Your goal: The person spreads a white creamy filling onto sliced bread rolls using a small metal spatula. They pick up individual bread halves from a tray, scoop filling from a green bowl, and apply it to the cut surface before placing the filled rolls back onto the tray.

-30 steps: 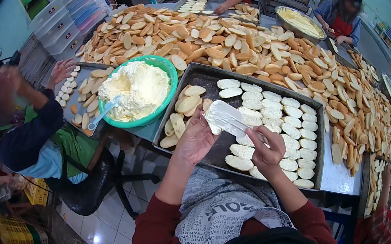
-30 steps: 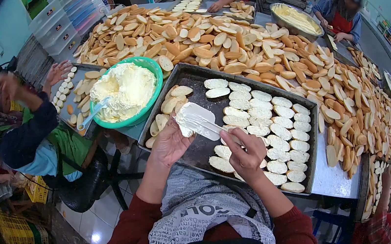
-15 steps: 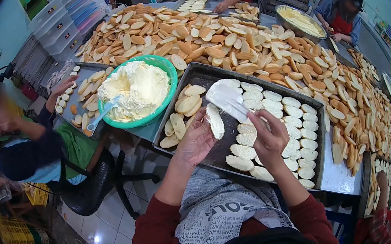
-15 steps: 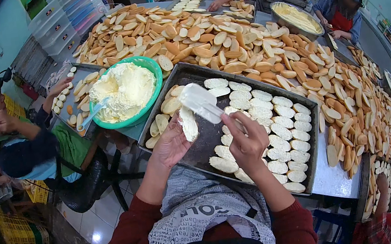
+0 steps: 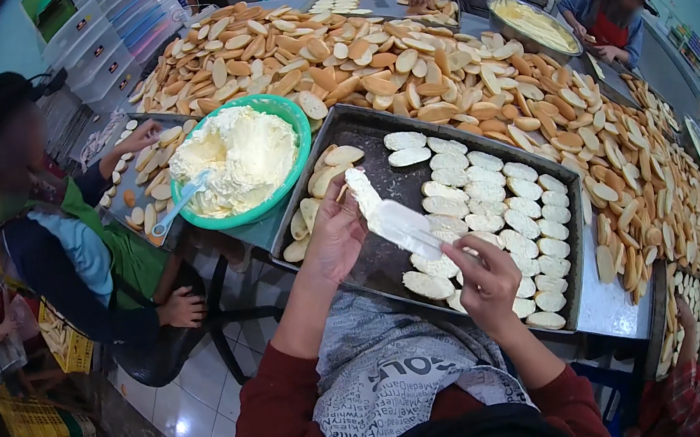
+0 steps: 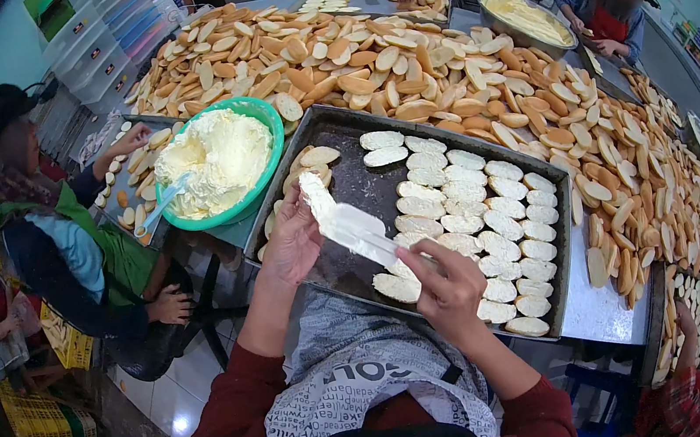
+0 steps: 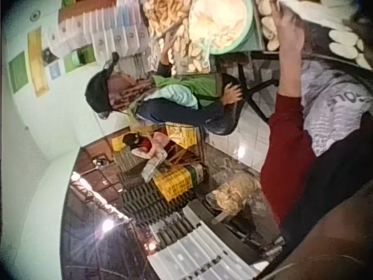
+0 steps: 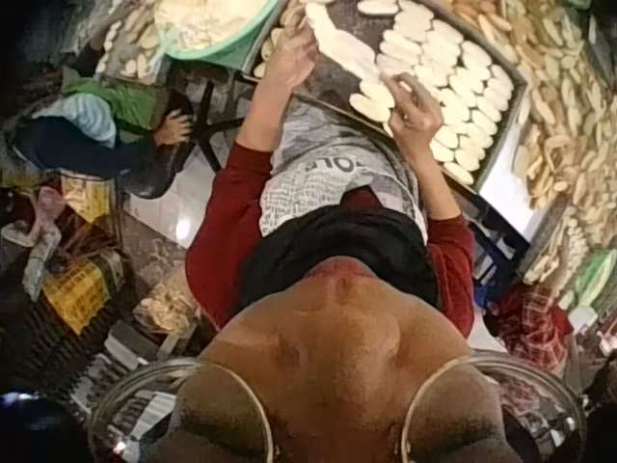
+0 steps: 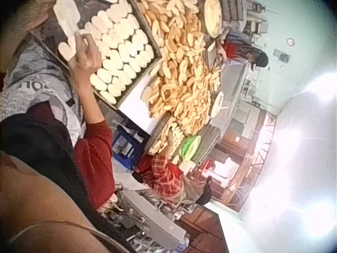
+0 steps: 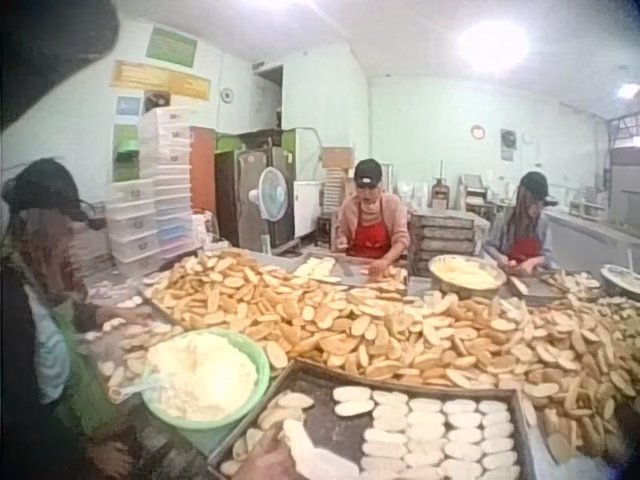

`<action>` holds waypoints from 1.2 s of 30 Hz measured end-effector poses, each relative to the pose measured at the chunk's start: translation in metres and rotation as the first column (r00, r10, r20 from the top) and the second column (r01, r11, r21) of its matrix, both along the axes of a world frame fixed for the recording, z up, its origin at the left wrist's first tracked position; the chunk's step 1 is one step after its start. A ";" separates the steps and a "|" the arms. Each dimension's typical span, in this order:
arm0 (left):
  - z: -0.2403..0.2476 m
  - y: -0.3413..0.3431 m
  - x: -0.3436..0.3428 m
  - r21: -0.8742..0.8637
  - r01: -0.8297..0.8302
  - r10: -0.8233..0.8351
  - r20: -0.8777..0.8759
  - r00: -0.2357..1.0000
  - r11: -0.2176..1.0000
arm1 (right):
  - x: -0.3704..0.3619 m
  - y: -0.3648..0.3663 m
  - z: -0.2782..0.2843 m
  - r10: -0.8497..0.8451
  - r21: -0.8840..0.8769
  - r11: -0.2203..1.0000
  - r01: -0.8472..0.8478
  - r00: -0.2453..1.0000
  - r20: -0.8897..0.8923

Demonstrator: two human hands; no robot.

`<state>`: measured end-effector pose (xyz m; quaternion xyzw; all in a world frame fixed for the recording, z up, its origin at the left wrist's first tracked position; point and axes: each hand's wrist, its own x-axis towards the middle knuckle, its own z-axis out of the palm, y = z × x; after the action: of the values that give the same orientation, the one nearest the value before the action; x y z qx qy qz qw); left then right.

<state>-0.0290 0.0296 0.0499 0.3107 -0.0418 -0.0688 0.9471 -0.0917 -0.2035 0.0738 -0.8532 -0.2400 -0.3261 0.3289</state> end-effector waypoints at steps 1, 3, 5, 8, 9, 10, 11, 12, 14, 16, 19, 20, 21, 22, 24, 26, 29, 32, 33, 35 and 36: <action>-0.002 0.001 0.004 0.002 0.005 -0.005 0.017 1.000 1.000 | -0.005 -0.004 -0.003 0.002 0.006 1.000 -0.001 1.000 -0.026; -0.002 0.000 0.010 0.007 -0.008 0.008 0.022 1.000 1.000 | -0.013 -0.013 -0.007 -0.005 0.007 1.000 0.006 0.998 -0.069; -0.007 -0.002 0.019 0.139 -0.016 0.015 0.014 1.000 0.990 | -0.017 -0.023 -0.009 -0.050 0.091 0.994 0.065 0.987 -0.154; -0.023 -0.008 0.040 0.325 -0.041 0.042 0.006 0.999 0.945 | -0.018 -0.039 -0.015 -0.160 0.204 0.955 0.216 0.952 -0.259; -0.027 -0.011 0.048 0.394 -0.047 0.050 0.004 0.999 0.918 | -0.017 -0.042 -0.014 -0.183 0.235 0.941 0.243 0.951 -0.250; -0.034 -0.014 0.056 0.463 -0.057 0.061 0.006 0.998 0.885 | -0.015 -0.046 -0.014 -0.203 0.268 0.926 0.266 0.949 -0.240; -0.047 -0.016 0.069 0.554 -0.090 0.089 0.029 0.996 0.828 | -0.014 -0.051 -0.017 -0.218 0.285 0.916 0.281 0.948 -0.233; -0.055 -0.020 0.080 0.673 -0.112 0.065 0.094 0.993 0.731 | -0.015 -0.055 -0.020 -0.243 0.288 0.907 0.307 0.940 -0.239; -0.070 -0.025 0.099 0.852 -0.183 -0.008 0.214 0.977 0.491 | -0.017 -0.060 -0.022 -0.286 0.290 0.889 0.354 0.925 -0.250; -0.095 -0.031 0.117 0.907 -0.248 -0.046 0.280 0.959 0.340 | -0.019 -0.063 -0.021 -0.286 0.283 0.885 0.369 0.912 -0.295; -0.103 -0.044 0.128 0.931 -0.334 -0.085 0.348 0.934 0.151 | -0.021 -0.070 -0.028 -0.321 0.293 0.864 0.409 0.897 -0.305; -0.102 -0.048 0.130 0.935 -0.340 -0.077 0.348 0.934 0.098 | -0.021 -0.073 -0.031 -0.335 0.294 0.859 0.420 0.894 -0.298; -0.102 -0.051 0.132 0.938 -0.344 -0.070 0.347 0.935 0.044 | -0.022 -0.075 -0.033 -0.347 0.295 0.854 0.429 0.891 -0.292; -0.102 -0.054 0.134 0.938 -0.347 -0.061 0.346 0.936 -0.011 | -0.023 -0.077 -0.034 -0.350 0.296 0.852 0.433 0.890 -0.293; -0.106 -0.054 0.139 0.878 -0.470 -0.089 0.462 0.882 -0.091 | -0.024 -0.080 -0.034 -0.354 0.299 0.848 0.437 0.888 -0.294; -0.110 -0.054 0.143 0.830 -0.543 -0.115 0.532 0.839 -0.128 | -0.025 -0.080 -0.036 -0.355 0.300 0.846 0.442 0.885 -0.302; -0.107 -0.055 0.143 0.814 -0.572 -0.108 0.562 0.820 -0.104 | -0.024 -0.079 -0.037 -0.345 0.305 0.846 0.438 0.884 -0.315; -0.092 -0.060 0.136 0.805 -0.586 -0.057 0.584 0.810 -0.086 | -0.023 -0.077 -0.038 -0.322 0.301 0.855 0.421 0.888 -0.327; -0.087 -0.060 0.133 0.788 -0.606 -0.053 0.604 0.795 -0.107 | -0.023 -0.076 -0.038 -0.316 0.298 0.859 0.416 0.890 -0.330; -0.075 -0.055 0.130 0.751 -0.628 -0.077 0.627 0.775 -0.204 | -0.022 -0.075 -0.037 -0.330 0.310 0.851 0.425 0.890 -0.315; -0.067 -0.044 0.131 0.728 -0.628 -0.102 0.627 0.772 -0.275 | -0.022 -0.074 -0.036 -0.335 0.312 0.848 0.427 0.890 -0.308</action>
<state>0.1020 -0.0145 -0.0169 0.9199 -0.1233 0.2300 0.2927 -0.1133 -0.2777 0.0375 -0.8390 0.0434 -0.3184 0.4391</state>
